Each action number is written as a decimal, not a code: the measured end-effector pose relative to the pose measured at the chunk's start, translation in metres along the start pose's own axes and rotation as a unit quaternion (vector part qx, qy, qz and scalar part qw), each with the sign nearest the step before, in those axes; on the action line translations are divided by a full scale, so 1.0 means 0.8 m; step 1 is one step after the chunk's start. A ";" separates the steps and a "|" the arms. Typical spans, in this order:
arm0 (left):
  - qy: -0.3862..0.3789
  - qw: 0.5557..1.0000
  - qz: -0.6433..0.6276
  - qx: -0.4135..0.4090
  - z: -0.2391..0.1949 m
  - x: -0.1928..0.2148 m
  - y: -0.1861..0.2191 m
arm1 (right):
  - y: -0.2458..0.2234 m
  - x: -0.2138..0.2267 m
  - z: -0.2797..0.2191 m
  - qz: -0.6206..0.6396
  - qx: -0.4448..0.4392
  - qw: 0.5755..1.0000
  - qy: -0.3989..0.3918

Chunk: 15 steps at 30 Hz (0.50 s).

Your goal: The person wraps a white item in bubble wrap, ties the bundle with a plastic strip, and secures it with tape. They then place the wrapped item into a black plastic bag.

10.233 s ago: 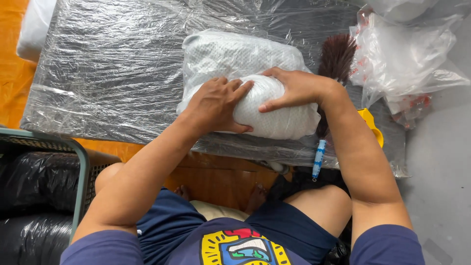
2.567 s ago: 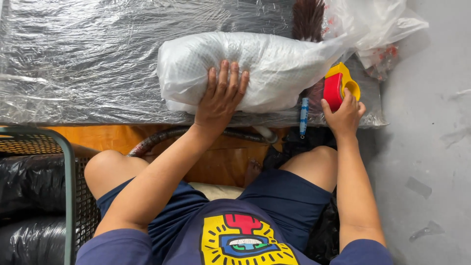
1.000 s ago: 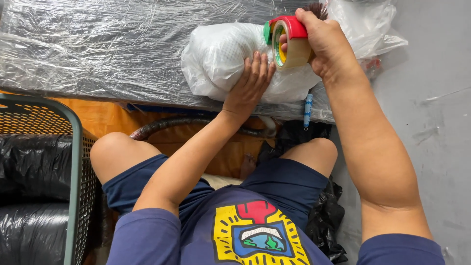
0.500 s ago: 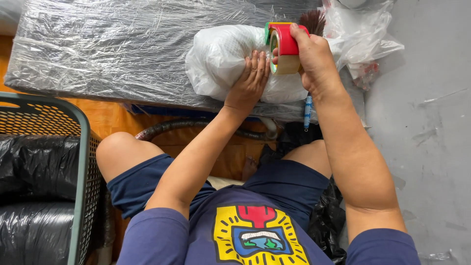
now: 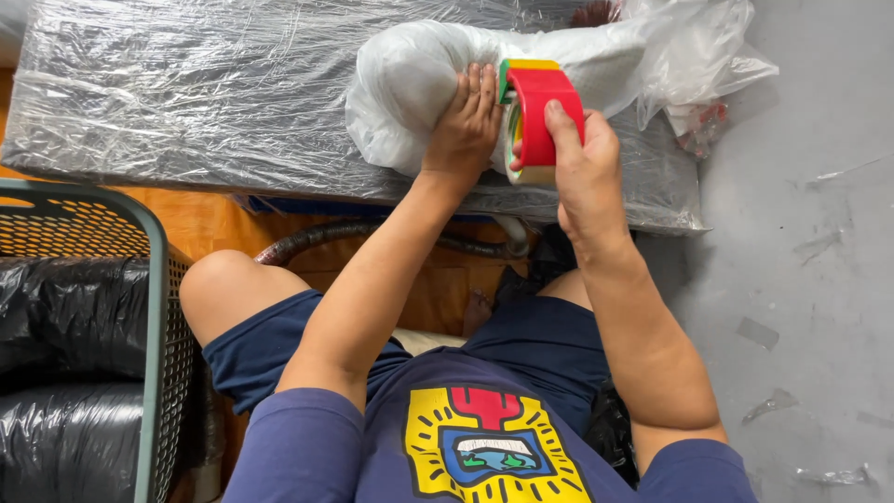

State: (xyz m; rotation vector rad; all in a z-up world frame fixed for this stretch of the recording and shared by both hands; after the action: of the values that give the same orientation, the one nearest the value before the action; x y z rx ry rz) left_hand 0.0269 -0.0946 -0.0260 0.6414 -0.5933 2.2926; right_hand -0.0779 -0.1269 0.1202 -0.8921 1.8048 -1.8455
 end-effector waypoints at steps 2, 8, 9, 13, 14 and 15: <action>0.001 1.000 -0.018 0.003 0.006 -0.010 -0.004 | 0.003 0.008 -0.022 -0.008 0.008 1.000 0.002; -0.025 0.998 -0.057 0.001 0.007 -0.019 -0.016 | 0.049 0.028 -0.071 0.046 0.012 0.999 0.010; -0.023 0.997 -0.070 0.003 0.009 -0.022 -0.020 | 0.055 0.029 -0.083 0.044 0.006 0.999 0.000; -0.068 0.991 -0.115 -0.010 0.015 -0.031 -0.025 | 0.088 0.050 -0.115 0.054 -0.005 0.999 0.008; -0.070 0.991 -0.114 -0.011 0.017 -0.030 -0.025 | 0.085 0.054 -0.119 0.056 -0.006 0.998 0.007; -0.035 0.993 -0.108 -0.012 0.020 -0.025 -0.027 | 0.083 0.060 -0.123 0.066 -0.009 0.998 0.010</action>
State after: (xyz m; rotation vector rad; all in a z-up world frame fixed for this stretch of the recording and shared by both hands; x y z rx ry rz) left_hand 0.0592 -0.0987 -0.0204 0.7397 -0.5561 2.0657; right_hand -0.1893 -0.0932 0.0664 -0.7440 1.8471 -1.7643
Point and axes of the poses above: each hand's wrist, its own z-axis towards the middle knuckle, its own x-axis out of the back of the hand, y = z × x, the point moved 6 cm from there along z, towards the middle knuckle, and after that the axes turned 8 degrees about y, right-handed, at the moved point
